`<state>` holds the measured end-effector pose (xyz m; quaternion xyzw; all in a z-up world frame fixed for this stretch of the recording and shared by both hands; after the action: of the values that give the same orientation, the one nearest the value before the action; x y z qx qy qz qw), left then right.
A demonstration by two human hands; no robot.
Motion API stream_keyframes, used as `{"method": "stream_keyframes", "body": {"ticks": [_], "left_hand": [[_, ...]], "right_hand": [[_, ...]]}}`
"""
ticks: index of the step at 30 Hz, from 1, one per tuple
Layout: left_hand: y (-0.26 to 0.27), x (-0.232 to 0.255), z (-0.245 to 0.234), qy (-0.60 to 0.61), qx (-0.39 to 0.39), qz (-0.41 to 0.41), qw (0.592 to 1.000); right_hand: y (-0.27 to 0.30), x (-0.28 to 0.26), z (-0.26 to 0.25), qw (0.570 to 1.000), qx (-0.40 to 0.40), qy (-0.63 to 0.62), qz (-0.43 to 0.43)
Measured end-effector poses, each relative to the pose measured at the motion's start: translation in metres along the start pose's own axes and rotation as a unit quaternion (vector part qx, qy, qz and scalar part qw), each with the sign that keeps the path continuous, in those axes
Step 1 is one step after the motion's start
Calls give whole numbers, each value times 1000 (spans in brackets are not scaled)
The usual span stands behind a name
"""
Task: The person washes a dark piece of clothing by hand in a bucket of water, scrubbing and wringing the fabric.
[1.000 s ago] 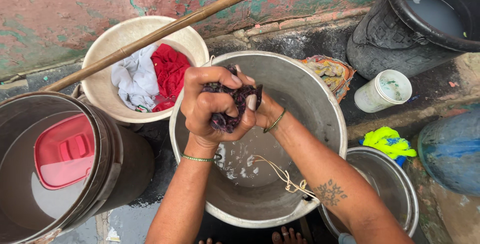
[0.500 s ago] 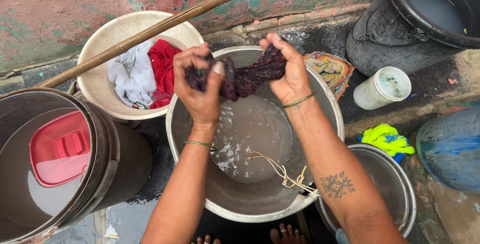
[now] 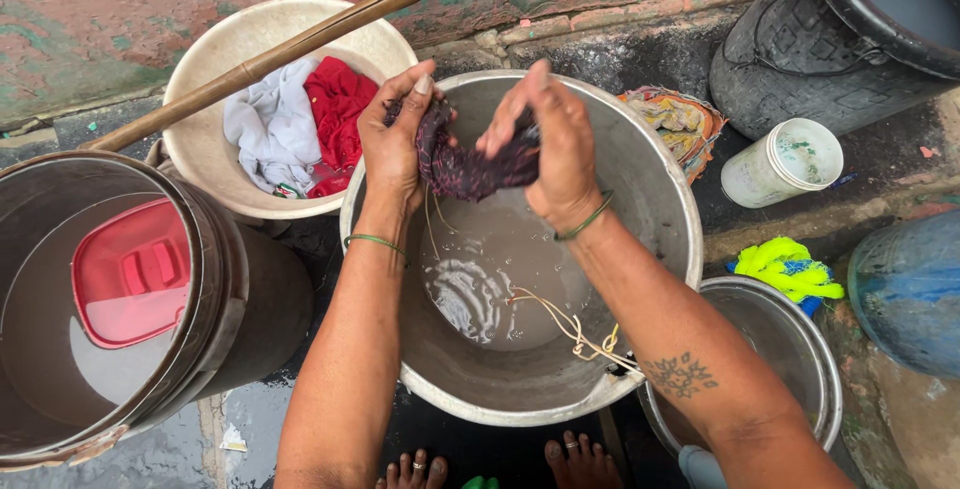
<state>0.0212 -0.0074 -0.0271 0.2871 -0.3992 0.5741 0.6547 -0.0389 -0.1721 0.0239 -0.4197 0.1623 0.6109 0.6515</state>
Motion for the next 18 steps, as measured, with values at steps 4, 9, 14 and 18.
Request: {"method": "stream_keyframes", "body": {"ticks": [4, 9, 14, 18], "left_hand": [[-7, -10, -7, -25, -25, 14, 999], [-1, -10, -9, -81, -21, -40, 996], [1, -22, -14, -134, -36, -59, 988], [0, -35, -20, -221, -60, -35, 973]], "right_hand": [[20, 0, 25, 967, -130, 217, -1], [37, 13, 51, 834, -268, 479, -57], [51, 34, 67, 673, -416, 593, -152], [61, 46, 67, 639, -448, 608, -146]]}}
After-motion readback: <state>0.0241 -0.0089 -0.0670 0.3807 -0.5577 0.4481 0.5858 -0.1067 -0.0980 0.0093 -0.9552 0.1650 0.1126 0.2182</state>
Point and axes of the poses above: each hand's wrist, its own y-axis away from the middle knuckle, its own z-axis out of the palm, x = y × z, the point moved 2 cm from there along -y, towards the middle knuckle, and after that the axes turned 10 degrees about -x, right-handed, at the moved point
